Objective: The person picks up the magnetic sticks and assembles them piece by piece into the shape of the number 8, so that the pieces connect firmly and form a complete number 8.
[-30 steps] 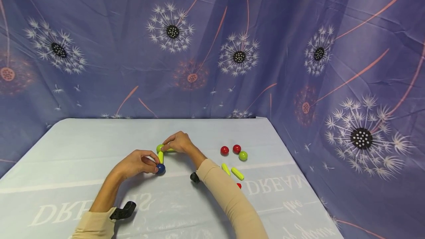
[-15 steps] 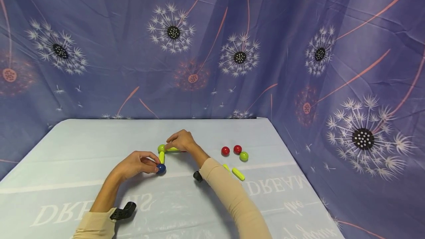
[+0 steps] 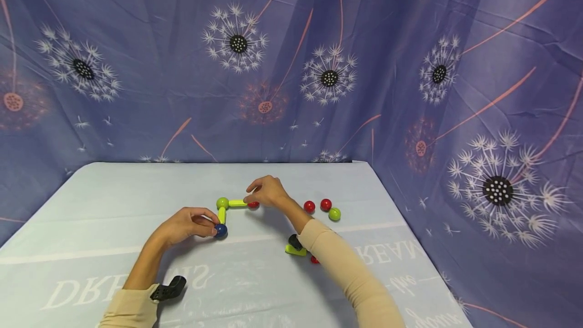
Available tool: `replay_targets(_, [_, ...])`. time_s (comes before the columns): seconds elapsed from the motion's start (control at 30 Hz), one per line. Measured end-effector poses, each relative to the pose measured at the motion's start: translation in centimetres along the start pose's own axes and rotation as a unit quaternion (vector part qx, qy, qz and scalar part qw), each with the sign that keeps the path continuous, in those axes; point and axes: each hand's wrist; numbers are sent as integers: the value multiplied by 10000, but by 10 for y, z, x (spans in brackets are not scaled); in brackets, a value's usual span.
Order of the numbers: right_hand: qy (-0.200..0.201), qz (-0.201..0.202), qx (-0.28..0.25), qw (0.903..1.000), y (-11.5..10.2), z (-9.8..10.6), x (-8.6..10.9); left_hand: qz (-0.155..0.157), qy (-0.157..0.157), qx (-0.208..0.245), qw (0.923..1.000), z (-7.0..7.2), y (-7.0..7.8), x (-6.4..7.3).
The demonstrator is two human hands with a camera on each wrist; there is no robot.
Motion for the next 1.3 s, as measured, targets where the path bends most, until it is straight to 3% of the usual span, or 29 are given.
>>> replay_targets(0.47, [-68, 293, 88, 9995, 21, 21, 46, -60, -27, -20, 10000, 2, 0, 0])
replay_targets(0.8, [-423, 392, 401, 9975, 41, 30, 82, -87, 8, 179, 9998, 2, -3, 1])
replay_targets(0.97, [-542, 303, 485, 9969, 57, 34, 96, -71, 17, 148, 9999, 1, -2, 1])
replay_targets(1.3, [-702, 500, 671, 9940, 82, 34, 117, 11, 56, 174, 9998, 1, -2, 1])
Point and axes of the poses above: each hand's wrist, its own x-axis away from the middle knuckle, its own z-axis out of the back of the hand, y = z × x, and after that the axes turned 15 degrees about -z, right-handed
